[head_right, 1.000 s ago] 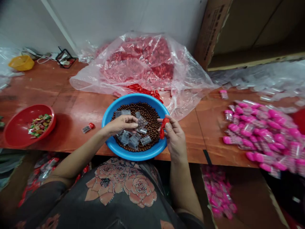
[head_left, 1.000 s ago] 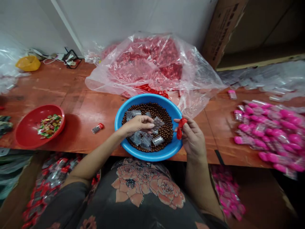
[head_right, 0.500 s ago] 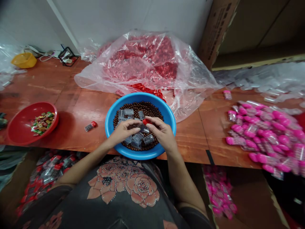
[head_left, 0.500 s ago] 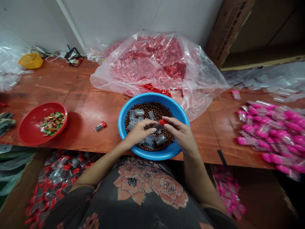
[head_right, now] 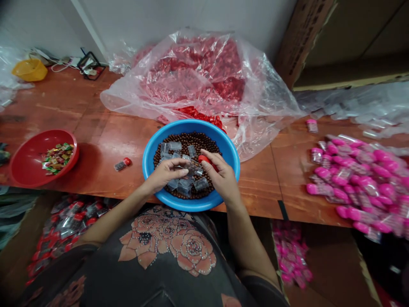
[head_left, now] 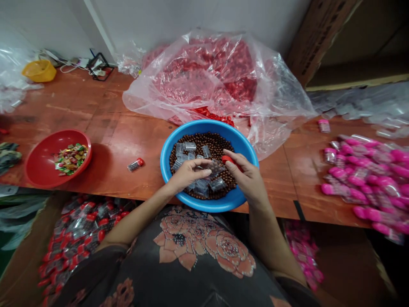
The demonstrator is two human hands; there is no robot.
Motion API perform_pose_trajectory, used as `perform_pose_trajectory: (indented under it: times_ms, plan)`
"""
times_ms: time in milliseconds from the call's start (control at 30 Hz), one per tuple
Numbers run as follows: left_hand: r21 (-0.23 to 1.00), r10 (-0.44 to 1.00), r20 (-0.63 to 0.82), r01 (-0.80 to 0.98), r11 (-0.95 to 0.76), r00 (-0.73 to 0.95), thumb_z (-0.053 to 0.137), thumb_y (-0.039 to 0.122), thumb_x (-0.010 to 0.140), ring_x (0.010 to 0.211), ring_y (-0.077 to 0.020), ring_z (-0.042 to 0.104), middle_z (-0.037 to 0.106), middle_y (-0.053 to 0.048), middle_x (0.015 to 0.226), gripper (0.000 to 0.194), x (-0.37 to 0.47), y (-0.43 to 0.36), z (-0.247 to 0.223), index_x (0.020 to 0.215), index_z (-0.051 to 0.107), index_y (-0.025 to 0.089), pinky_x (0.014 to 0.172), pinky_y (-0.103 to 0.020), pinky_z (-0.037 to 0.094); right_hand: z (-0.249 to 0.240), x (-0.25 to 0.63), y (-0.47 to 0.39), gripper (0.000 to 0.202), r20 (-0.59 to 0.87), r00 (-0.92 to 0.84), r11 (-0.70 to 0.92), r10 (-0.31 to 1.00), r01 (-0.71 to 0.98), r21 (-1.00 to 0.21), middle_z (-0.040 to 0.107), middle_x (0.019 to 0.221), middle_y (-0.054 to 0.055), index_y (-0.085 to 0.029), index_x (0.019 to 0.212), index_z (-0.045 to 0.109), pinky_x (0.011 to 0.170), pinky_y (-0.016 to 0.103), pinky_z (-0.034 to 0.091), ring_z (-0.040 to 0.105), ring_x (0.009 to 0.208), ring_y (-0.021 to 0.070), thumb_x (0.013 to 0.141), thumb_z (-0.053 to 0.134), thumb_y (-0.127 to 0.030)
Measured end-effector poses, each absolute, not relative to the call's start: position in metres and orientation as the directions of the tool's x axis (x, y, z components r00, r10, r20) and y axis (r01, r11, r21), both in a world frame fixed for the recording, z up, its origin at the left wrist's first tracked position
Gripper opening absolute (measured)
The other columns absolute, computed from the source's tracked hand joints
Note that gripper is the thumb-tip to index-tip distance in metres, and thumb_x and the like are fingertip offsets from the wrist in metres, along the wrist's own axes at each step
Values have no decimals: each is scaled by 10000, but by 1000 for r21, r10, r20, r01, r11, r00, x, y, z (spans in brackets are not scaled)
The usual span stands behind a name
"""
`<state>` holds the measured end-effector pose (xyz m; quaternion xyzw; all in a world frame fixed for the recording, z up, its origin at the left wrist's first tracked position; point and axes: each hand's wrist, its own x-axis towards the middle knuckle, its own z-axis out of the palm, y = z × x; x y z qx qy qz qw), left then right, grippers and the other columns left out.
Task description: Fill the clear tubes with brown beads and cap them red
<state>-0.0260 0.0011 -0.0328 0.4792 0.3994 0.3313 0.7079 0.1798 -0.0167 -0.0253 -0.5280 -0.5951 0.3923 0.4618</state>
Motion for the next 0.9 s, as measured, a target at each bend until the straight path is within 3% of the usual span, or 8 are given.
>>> perform_pose_trajectory:
  times_ms: [133,267,333,400,600,767,900]
  plan:
    - [920,846,-272,-134,368,458,790,327,714,962,-194,668,703,-97,1165,439,-23,0,-30,1113,711,162,874,-372,548,-22,174,-20,401,278,-115,300,954,371,-879,637,1220,47,-347,1365,576,1035,403,490,602,1152,190,965,540,-336]
    - [957,887,-223,-83,278,404,752,316,747,944,-188,675,717,-89,1142,408,-23,-1,-26,1123,708,166,909,-374,538,-24,172,-22,451,365,-253,440,896,403,-802,620,1347,41,-372,1424,505,1066,436,476,576,1246,202,985,506,-267]
    - [972,909,-193,-52,227,369,734,303,761,956,-189,674,722,-88,1136,389,-24,-2,-24,1123,709,163,917,-368,535,-26,171,-23,532,388,-283,479,877,458,-749,607,1388,47,-370,1461,453,1064,458,472,572,1261,220,954,576,-267]
    - [980,917,-174,-26,197,360,721,293,770,973,-191,673,724,-87,1137,374,-25,-2,-24,1120,712,162,918,-359,533,-29,171,-23,588,406,-279,492,870,503,-710,621,1377,52,-362,1469,443,1029,461,490,593,1229,233,920,636,-281]
    - [975,889,-191,-27,222,417,718,324,777,946,-193,675,730,-85,1110,363,-26,-3,-21,1106,721,173,871,-358,538,-32,172,-24,384,357,-202,410,912,462,-786,702,1235,28,-355,1357,572,908,434,534,657,1062,220,984,497,-298]
    - [972,907,-188,-65,228,376,748,301,755,932,-184,668,729,-76,1048,325,-22,-5,-12,1048,711,166,869,-337,523,-39,170,-23,737,372,-267,454,889,615,-644,642,1304,104,-274,1447,441,976,495,494,611,1147,296,796,749,-433]
    - [901,886,-304,-197,387,349,644,507,845,765,-146,643,702,-64,883,367,-10,-4,-9,973,652,164,701,-269,514,-38,163,-24,746,406,-255,470,878,624,-624,646,1232,124,-230,1386,452,931,462,518,625,1095,288,758,773,-474]
